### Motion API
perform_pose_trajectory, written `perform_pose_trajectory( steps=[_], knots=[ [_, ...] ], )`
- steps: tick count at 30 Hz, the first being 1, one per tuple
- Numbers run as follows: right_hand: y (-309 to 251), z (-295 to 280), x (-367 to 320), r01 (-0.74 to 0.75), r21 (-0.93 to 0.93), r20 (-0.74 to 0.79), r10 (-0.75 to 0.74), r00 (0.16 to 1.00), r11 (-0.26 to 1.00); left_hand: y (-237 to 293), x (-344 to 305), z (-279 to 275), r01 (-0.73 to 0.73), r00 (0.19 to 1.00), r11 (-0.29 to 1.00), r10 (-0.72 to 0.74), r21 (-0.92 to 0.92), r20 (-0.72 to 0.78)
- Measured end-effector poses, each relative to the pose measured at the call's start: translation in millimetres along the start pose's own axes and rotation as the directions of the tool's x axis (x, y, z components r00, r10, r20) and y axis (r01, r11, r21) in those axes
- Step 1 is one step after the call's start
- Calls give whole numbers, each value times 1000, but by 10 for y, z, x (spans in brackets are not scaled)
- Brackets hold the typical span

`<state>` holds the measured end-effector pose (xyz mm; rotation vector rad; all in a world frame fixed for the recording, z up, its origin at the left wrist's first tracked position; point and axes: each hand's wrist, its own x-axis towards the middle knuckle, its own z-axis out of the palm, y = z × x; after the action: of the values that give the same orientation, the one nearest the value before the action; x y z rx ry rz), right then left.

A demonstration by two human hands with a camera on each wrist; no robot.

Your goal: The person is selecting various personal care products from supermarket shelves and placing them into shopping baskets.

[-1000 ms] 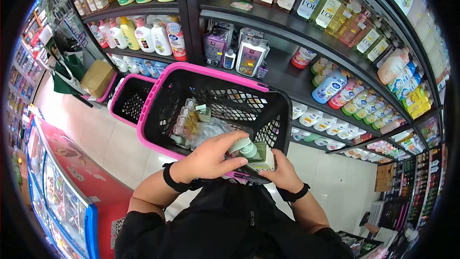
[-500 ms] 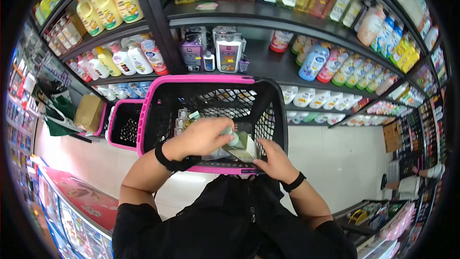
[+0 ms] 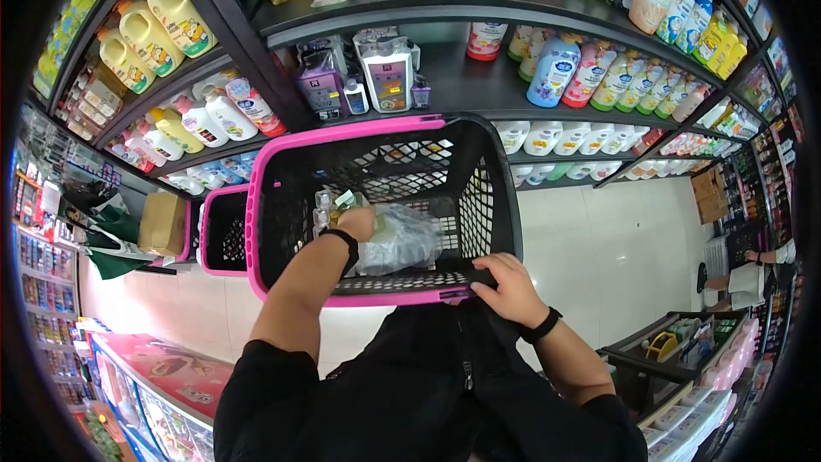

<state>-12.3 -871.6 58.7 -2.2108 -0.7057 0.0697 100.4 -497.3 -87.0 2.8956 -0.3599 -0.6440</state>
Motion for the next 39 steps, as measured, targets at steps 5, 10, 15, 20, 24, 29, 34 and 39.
perform_pose_trajectory(
  steps=[5,10,15,20,24,29,34,39],
  knots=[
    [45,-5,-14,-21,41,-27,22,999,999,-272,76,341,119,990,992,-122,48,66],
    [10,11,25,-39,21,-41,40,998,999,-541,109,495,248,968,969,-249,20,32],
    [38,16,58,-41,6,-19,41,999,999,-443,85,224,274,959,959,-278,64,55],
    [0,26,83,-58,-21,-10,58,998,998,-578,185,374,273,961,958,-276,83,27],
    [12,-5,108,-96,12,10,96,995,995,-662,151,577,268,962,962,-264,58,-70],
    [52,17,74,-110,5,18,110,994,994,-764,220,750,332,932,943,-329,-9,-149],
    [80,31,32,-106,44,1,106,994,993,-783,289,706,377,925,926,-377,-19,-51],
    [116,27,-10,-95,98,8,95,995,991,-682,249,489,496,856,849,-513,-183,-58]
  ],
)
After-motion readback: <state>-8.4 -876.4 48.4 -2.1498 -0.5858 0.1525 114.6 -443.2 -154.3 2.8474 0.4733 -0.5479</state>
